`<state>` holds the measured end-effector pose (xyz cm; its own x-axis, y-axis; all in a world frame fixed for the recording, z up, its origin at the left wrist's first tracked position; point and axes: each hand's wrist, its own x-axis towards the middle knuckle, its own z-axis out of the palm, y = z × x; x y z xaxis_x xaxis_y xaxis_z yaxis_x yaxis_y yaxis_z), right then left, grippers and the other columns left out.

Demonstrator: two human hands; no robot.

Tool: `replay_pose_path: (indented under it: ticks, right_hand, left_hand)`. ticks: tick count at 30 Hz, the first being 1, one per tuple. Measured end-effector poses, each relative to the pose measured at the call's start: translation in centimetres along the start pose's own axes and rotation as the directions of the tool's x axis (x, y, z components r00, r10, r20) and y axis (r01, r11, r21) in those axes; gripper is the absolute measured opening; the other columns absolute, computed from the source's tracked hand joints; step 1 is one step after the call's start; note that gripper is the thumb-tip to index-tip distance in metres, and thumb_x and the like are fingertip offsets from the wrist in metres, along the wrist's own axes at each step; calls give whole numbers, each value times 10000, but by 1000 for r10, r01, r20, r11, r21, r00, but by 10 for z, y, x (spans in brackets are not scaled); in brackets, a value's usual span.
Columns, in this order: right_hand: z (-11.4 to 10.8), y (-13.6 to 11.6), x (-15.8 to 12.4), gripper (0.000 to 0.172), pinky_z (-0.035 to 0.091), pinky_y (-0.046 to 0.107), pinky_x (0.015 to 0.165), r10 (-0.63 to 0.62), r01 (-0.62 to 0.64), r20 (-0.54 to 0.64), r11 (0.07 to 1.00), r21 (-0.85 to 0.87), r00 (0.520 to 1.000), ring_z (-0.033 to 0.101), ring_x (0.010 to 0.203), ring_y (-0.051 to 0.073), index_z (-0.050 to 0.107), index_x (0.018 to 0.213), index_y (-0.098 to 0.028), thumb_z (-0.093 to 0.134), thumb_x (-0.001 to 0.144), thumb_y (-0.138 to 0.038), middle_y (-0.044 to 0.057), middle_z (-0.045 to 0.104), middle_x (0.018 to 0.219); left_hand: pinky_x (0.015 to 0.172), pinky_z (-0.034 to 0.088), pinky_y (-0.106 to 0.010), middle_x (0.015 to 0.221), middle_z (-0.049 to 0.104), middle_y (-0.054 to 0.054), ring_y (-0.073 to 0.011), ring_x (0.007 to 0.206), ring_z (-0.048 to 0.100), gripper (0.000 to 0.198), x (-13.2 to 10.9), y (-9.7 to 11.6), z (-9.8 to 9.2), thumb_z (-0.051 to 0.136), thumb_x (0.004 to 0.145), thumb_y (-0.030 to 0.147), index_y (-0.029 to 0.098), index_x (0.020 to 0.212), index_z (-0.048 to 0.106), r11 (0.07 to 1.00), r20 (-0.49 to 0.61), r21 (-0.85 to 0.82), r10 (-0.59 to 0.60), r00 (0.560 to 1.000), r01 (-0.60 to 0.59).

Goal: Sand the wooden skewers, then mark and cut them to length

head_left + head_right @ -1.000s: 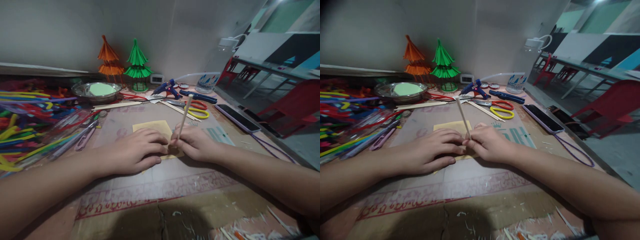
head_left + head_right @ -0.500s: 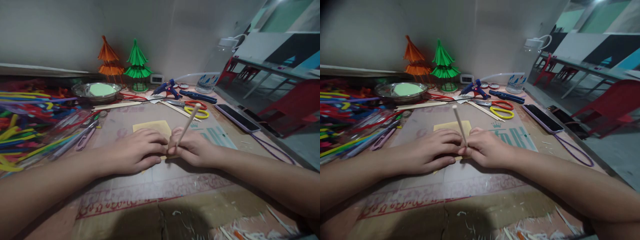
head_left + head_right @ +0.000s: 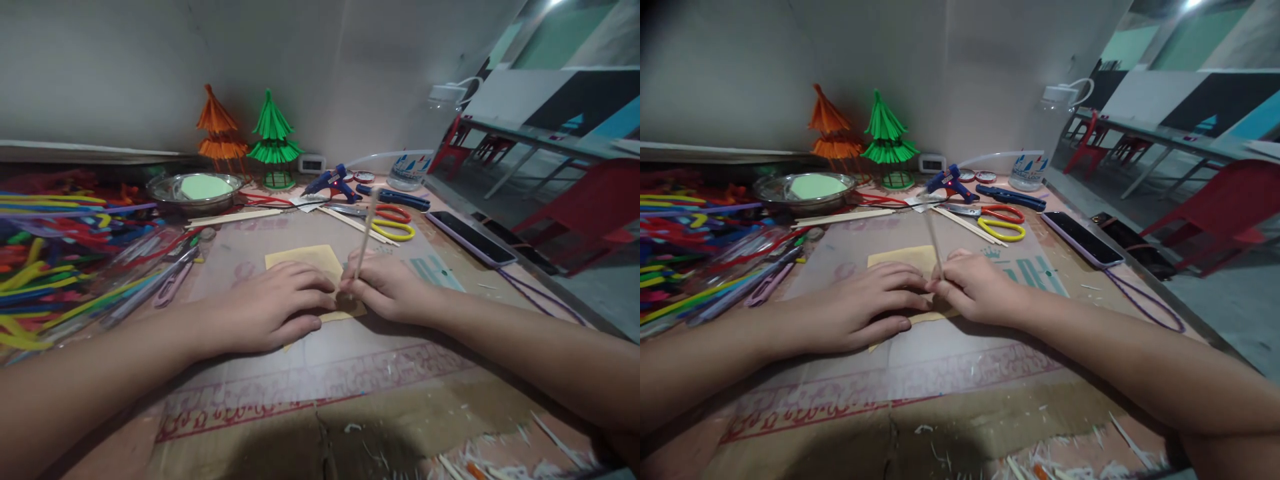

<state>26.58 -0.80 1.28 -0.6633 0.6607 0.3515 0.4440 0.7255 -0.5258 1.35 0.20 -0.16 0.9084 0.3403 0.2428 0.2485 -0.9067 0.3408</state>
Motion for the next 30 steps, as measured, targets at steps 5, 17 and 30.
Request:
replay_pose_path:
  ticks: [5,17,30]
  right_hand:
    - [-4,-2,6,226,466,263,595,402,-238,-42,620,748,915,585,580,132,565,861,-215,590,982,-404,-20,625,659]
    - [14,0,8,216,552,311,769,355,-306,207,252,918,912,699,749,160,599,913,-202,732,905,-372,24,747,797]
    - [13,5,8,152,547,283,758,292,-312,253,177,934,922,712,761,148,602,936,-186,688,939,-311,31,758,803]
  left_hand:
    - [1119,434,-463,1302,677,-117,-266,1246,597,326,-1,0,1,563,1009,335,186,1292,628,998,-69,-67,-21,997,16]
    - [966,483,-349,1062,708,-27,-189,1082,625,163,5,18,5,568,1020,248,240,995,729,945,-334,-286,-255,907,160]
    - [949,460,-317,1035,688,-22,-165,1038,612,165,4,16,5,553,1029,222,210,979,710,955,-373,-275,-212,903,111]
